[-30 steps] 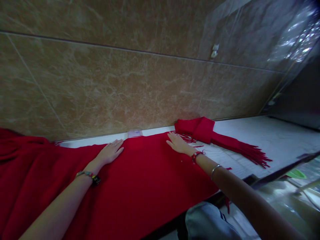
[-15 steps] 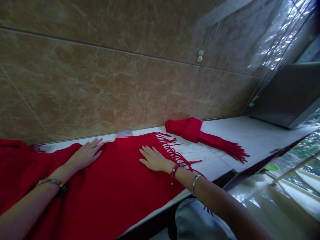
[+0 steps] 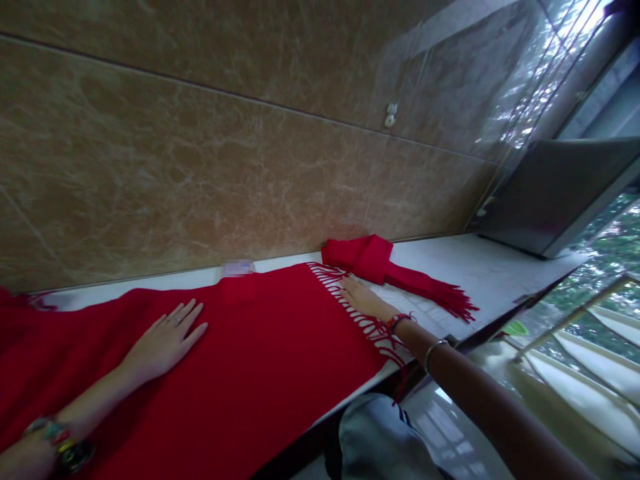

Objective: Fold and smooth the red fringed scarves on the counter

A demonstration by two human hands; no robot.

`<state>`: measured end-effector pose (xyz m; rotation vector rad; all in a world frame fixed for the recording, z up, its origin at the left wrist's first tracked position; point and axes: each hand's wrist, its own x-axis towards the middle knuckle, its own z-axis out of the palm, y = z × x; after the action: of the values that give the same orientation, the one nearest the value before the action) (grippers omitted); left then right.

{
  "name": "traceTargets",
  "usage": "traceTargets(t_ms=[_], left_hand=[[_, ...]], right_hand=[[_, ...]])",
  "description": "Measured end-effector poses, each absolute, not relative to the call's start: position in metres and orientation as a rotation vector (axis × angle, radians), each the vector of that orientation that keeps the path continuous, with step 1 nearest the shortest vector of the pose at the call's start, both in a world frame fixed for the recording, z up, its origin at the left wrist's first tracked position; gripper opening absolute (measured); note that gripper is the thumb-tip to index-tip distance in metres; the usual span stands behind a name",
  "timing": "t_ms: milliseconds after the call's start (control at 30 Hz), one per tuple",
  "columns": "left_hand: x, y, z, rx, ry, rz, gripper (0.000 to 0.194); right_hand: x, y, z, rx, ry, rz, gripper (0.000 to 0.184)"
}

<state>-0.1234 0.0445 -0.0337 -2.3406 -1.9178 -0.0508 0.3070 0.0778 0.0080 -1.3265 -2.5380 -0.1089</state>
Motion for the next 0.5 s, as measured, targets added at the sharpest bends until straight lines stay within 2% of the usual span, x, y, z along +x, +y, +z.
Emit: traceTargets(t_ms=[167,267,333,500], left_hand=[[-0.143,0.036,-0.03,-2.386,-1.914,-0.037,0.065],[-0.148,0.034,-0.029,-2.369,-1.934,-0.017,0.065],[-0.149,0.034,-0.03,-2.368,-1.934,-0.013,0.064],[-0.149,0.035,-0.031,-2.39,-1.901,-0.08,0.064]], right_hand=[[0.3,0.071,0.016,-1.209,-2.584,-0.109,0.027],[0.277,0.071,0.012,-1.062,-2.689,-0.057,0.017],[0.27,0.076,0.011,-0.998,-2.783,-0.055,0.018],[0.315,0.092,0.022,-1.308,-2.9,-0.2,0.02]])
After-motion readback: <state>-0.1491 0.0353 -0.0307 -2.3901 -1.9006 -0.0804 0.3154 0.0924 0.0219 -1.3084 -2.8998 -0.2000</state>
